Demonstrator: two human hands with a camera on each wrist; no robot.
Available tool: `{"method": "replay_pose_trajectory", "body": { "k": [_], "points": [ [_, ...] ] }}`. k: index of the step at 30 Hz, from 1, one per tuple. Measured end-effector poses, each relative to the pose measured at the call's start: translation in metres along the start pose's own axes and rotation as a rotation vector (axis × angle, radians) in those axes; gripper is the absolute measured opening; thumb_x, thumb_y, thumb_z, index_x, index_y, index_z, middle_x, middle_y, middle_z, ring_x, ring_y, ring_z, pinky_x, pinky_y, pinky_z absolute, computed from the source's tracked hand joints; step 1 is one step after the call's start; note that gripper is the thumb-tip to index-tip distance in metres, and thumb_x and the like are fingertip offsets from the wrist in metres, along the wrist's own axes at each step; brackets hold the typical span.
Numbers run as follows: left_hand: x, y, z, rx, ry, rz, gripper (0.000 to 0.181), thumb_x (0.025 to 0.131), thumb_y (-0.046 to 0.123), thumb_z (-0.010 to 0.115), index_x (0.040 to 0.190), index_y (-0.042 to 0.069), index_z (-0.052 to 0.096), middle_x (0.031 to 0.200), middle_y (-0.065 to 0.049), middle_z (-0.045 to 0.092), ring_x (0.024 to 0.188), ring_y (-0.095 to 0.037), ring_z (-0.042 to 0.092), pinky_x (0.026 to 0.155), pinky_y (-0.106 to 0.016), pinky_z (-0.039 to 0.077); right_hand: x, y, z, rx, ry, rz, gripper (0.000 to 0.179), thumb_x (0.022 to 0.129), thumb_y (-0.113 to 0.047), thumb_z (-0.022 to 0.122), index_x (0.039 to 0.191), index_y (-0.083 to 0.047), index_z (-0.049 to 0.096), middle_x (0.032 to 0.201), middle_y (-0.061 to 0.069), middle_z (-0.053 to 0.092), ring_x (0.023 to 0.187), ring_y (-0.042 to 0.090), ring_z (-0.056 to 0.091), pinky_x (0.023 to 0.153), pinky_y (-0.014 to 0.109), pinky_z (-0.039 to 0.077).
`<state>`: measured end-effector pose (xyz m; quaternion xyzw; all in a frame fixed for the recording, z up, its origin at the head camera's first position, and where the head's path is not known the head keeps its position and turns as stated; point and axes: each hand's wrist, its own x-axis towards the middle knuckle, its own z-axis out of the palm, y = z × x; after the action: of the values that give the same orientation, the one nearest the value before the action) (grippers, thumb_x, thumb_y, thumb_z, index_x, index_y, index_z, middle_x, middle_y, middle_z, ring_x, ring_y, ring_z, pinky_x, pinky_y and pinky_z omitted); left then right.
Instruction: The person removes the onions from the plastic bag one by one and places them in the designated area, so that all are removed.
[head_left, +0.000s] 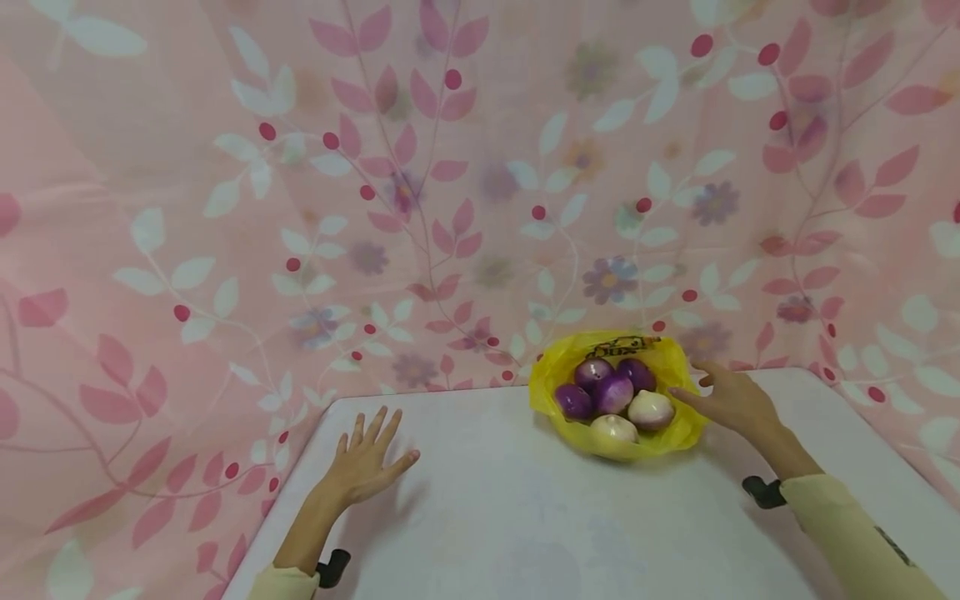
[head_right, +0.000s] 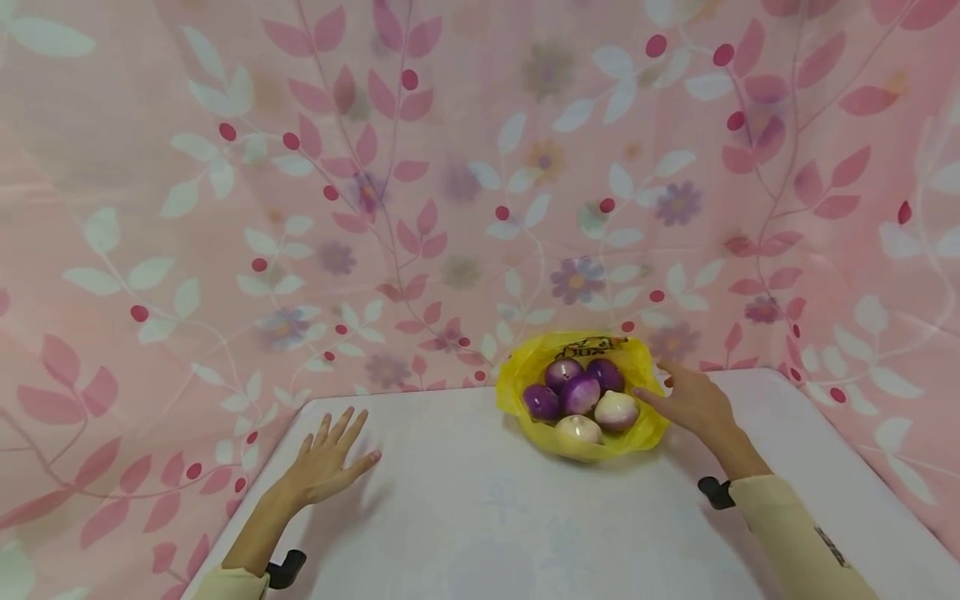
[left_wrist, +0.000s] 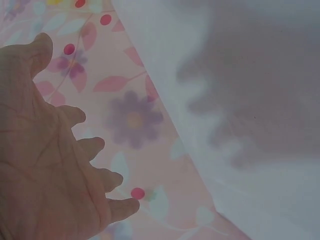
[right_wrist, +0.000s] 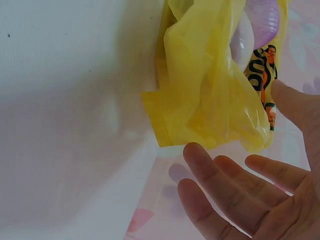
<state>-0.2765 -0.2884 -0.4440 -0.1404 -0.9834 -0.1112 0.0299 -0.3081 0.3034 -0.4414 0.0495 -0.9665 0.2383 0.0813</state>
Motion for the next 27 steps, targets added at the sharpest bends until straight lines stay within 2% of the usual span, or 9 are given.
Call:
{"method": "replay_pose_trajectory", "body": {
  "k": [8,12,17,27],
  "points": [
    [0.001,-0.001,0.005,0.003,0.018,0.005,0.088,0.092,0.072,0.041,0.159,0.019,0.019,0.163,-0.011,0.012,0.145,-0.049,0.002,0.104,-0.075,0.008,0.000,-0.002,0.008,0.010,-0.019,0.030,0.086,0.089,-0.066,0.056,0.138,0.004,0.044,0.111,0.031,0.062,0.088,0.042,0.061,0.064,0.048,0.052],
    [0.001,0.001,0.006,0.009,0.018,0.012,0.087,0.092,0.071,0.042,0.158,0.017,0.022,0.163,-0.014,0.015,0.144,-0.050,0.006,0.104,-0.075,0.011,-0.001,-0.002,0.013,0.019,-0.014,0.045,0.081,0.092,-0.063,0.054,0.138,0.004,0.045,0.109,0.031,0.064,0.087,0.042,0.062,0.063,0.047,0.051],
    [0.001,0.003,0.006,0.008,0.005,-0.002,0.089,0.091,0.074,0.040,0.158,0.018,0.022,0.162,-0.013,0.016,0.144,-0.050,0.008,0.104,-0.075,0.015,-0.002,-0.001,0.017,0.033,0.013,0.044,0.073,0.096,-0.056,0.054,0.136,0.005,0.046,0.106,0.031,0.064,0.087,0.043,0.063,0.068,0.052,0.051],
    [0.002,0.007,0.004,0.008,0.001,-0.012,0.089,0.091,0.074,0.040,0.158,0.018,0.021,0.162,-0.014,0.019,0.143,-0.051,0.012,0.104,-0.074,0.017,-0.010,-0.004,0.019,0.081,0.076,0.011,0.060,0.097,-0.038,0.060,0.133,0.008,0.048,0.105,0.031,0.064,0.086,0.041,0.063,0.069,0.050,0.054]
  ]
}}
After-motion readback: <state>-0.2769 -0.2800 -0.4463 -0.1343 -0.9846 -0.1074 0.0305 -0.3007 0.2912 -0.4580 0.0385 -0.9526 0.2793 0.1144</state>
